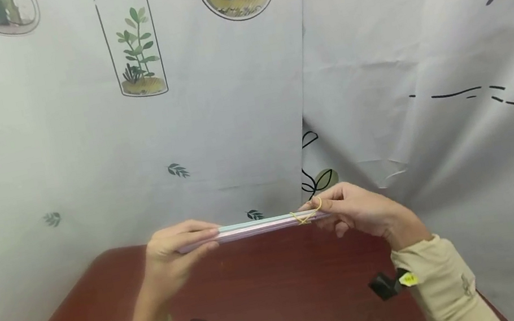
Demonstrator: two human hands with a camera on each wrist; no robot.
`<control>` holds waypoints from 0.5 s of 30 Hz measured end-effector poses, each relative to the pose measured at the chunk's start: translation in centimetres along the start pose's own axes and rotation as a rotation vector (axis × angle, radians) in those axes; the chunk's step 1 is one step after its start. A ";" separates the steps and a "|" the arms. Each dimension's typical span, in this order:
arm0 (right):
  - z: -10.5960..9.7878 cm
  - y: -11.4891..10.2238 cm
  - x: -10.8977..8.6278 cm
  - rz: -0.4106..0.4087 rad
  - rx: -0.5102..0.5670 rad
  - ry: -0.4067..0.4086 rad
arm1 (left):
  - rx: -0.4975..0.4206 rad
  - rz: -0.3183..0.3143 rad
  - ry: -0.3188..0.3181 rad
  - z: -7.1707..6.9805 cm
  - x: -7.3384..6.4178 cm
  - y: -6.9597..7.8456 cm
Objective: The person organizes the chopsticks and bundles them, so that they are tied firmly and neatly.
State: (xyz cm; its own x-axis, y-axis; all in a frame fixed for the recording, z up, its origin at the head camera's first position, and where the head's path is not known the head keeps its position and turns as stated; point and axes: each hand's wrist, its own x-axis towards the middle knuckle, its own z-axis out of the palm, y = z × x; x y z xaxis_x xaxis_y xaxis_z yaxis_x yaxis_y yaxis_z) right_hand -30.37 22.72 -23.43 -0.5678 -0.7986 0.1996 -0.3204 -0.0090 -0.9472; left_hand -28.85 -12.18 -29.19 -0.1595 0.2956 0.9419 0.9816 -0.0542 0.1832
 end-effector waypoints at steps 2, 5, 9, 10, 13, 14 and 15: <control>-0.4 -0.9 0.5 0.051 -0.160 -0.013 | 0.005 0.000 -0.015 0.0 0.0 0.1; -0.4 -2.2 1.2 0.117 -0.389 0.003 | 0.023 0.000 -0.024 0.1 0.0 0.1; 1.3 -3.0 1.8 0.065 -0.666 0.069 | 0.057 -0.001 -0.031 0.4 0.0 0.0; 2.1 -2.9 1.9 0.021 -0.735 0.105 | 0.063 -0.004 -0.036 0.5 0.0 0.0; 4.6 -1.9 1.7 -0.143 -0.930 0.306 | 0.075 -0.036 -0.036 0.9 0.0 0.1; 5.4 -1.4 1.6 -0.212 -0.979 0.390 | 0.080 -0.049 -0.030 1.0 0.0 0.1; 6.1 -0.9 1.6 -0.295 -1.014 0.467 | 0.083 -0.059 -0.021 1.0 0.0 0.1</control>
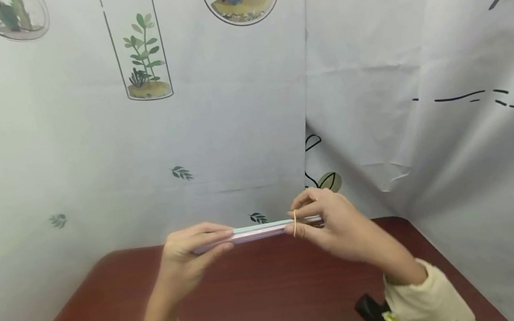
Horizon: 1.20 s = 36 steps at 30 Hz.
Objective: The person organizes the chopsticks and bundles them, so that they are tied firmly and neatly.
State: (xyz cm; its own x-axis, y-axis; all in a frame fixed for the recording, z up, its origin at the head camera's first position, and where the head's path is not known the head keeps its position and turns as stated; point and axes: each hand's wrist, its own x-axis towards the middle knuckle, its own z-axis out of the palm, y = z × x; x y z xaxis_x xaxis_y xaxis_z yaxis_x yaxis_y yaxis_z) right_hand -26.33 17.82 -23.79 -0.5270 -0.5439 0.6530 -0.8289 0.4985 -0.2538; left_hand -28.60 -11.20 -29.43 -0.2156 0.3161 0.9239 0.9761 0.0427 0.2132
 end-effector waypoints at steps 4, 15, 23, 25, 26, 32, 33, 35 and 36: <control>2.7 -0.7 -0.9 -0.273 -0.026 0.361 | -0.003 -0.023 0.034 0.0 0.0 0.2; 6.9 -1.8 -1.2 -0.688 0.461 0.904 | 0.009 0.020 0.110 1.0 0.4 1.5; 7.5 -2.9 -3.4 -0.207 0.977 1.075 | 0.017 0.078 0.149 2.3 0.3 2.1; 7.5 -3.8 -3.6 -0.105 1.101 1.123 | 0.021 0.090 0.157 2.2 0.0 2.2; 7.5 -4.0 -3.6 -0.078 1.161 1.148 | 0.017 0.099 0.158 2.3 -0.1 2.3; 6.5 -4.6 -3.5 -0.007 1.283 1.298 | 0.006 0.139 0.161 2.8 0.1 2.4; 6.4 -4.6 -3.5 0.008 1.281 1.314 | 0.008 0.142 0.163 2.8 0.1 2.3; 6.0 -4.7 -3.4 0.058 1.282 1.337 | 0.005 0.151 0.166 2.9 0.1 2.3; 5.7 -4.7 -3.5 0.101 1.296 1.334 | 0.005 0.158 0.169 2.9 0.1 2.3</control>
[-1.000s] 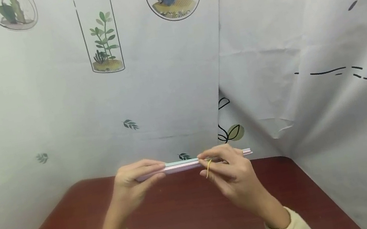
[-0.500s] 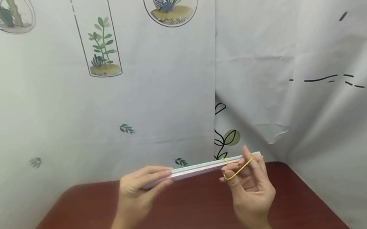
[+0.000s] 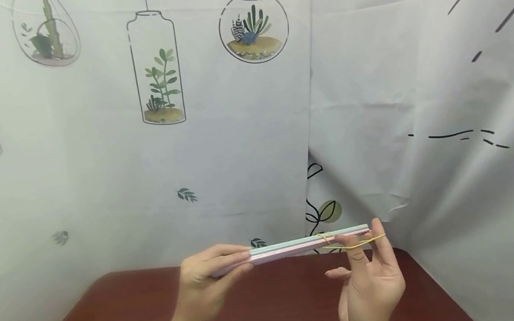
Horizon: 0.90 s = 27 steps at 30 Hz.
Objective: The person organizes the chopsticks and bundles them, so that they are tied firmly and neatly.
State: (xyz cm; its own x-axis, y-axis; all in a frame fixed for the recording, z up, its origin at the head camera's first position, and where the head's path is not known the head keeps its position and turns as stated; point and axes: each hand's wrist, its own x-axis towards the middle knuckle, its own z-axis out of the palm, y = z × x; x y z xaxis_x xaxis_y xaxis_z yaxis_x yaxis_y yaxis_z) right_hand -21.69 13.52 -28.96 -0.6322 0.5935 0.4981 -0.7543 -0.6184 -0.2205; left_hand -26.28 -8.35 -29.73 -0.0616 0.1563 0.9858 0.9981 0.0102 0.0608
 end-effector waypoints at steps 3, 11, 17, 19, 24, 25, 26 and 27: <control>-0.2 -0.8 0.7 0.139 -0.049 0.056 | -0.005 0.014 0.005 0.0 -0.1 0.0; -2.4 -2.2 2.8 0.507 -0.054 -0.028 | 0.012 0.044 -0.019 -0.1 -0.1 0.1; -3.5 -2.5 4.4 0.714 -0.118 -0.152 | -0.006 0.042 -0.031 -0.3 -0.2 -0.1; -3.6 -2.6 4.9 0.763 -0.133 -0.202 | -0.017 0.043 -0.043 -0.2 -0.1 -0.1; -3.6 -2.2 5.6 0.902 -0.117 -0.372 | -0.008 0.045 -0.070 0.2 0.1 0.0; -3.7 -2.1 5.6 0.935 -0.098 -0.399 | -0.003 0.047 -0.073 0.2 0.0 0.1; -3.7 -2.0 5.6 0.965 -0.084 -0.413 | 0.002 0.051 -0.074 0.3 -0.1 0.1; -3.8 -1.9 5.5 0.990 -0.072 -0.421 | 0.006 0.053 -0.076 0.5 -0.2 0.1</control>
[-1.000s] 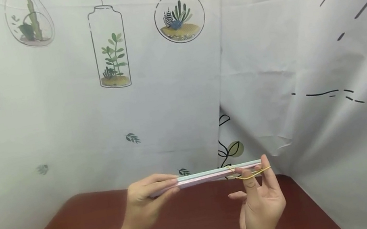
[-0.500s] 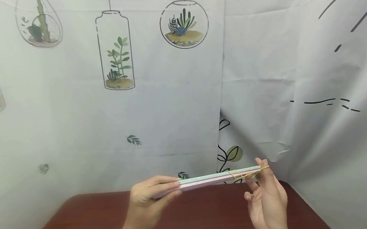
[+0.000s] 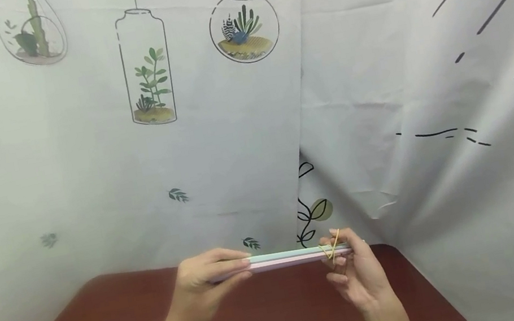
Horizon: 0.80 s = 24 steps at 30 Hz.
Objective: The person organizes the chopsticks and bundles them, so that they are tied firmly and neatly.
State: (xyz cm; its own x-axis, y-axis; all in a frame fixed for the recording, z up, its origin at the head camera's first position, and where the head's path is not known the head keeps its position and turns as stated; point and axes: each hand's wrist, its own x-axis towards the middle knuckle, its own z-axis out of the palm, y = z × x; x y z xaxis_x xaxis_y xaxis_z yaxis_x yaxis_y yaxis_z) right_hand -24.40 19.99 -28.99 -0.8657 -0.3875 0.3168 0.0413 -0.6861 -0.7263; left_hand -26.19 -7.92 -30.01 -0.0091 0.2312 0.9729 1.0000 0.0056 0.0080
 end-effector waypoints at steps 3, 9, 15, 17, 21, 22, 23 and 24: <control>0.0 0.4 -0.1 0.034 0.019 -0.033 | -0.002 -0.007 0.001 0.3 -0.4 0.1; -0.9 0.5 0.2 0.072 0.090 -0.320 | -0.032 -0.089 0.016 -0.2 -0.6 0.3; -1.6 -0.8 -0.6 -0.301 -0.330 -0.357 | -0.018 -0.142 -0.001 -1.7 -0.3 0.6; -1.2 -1.1 -1.2 -0.486 -0.667 -0.229 | -0.012 -0.146 -0.010 -2.0 -0.2 0.6; -0.7 -1.2 -1.6 -0.748 -1.069 -0.165 | -0.035 -0.127 -0.017 -2.0 -0.1 0.5; -0.7 -1.2 -1.5 -0.784 -1.117 -0.186 | -0.044 -0.117 -0.020 -1.9 -0.1 0.5; -0.8 -1.2 -1.4 -0.826 -1.147 -0.211 | -0.052 -0.108 -0.023 -1.8 0.0 0.4; -0.9 -1.3 -1.2 -0.855 -1.171 -0.232 | -0.058 -0.099 -0.027 -1.7 0.0 0.3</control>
State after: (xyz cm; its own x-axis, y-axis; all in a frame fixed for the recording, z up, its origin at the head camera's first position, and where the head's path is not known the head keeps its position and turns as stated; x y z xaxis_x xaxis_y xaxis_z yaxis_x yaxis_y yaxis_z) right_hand -23.81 21.90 -28.98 -0.3161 -0.2948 0.9018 -0.9486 0.0838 -0.3051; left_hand -25.90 -9.55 -29.62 -0.1073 0.2583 0.9601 0.9927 -0.0261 0.1179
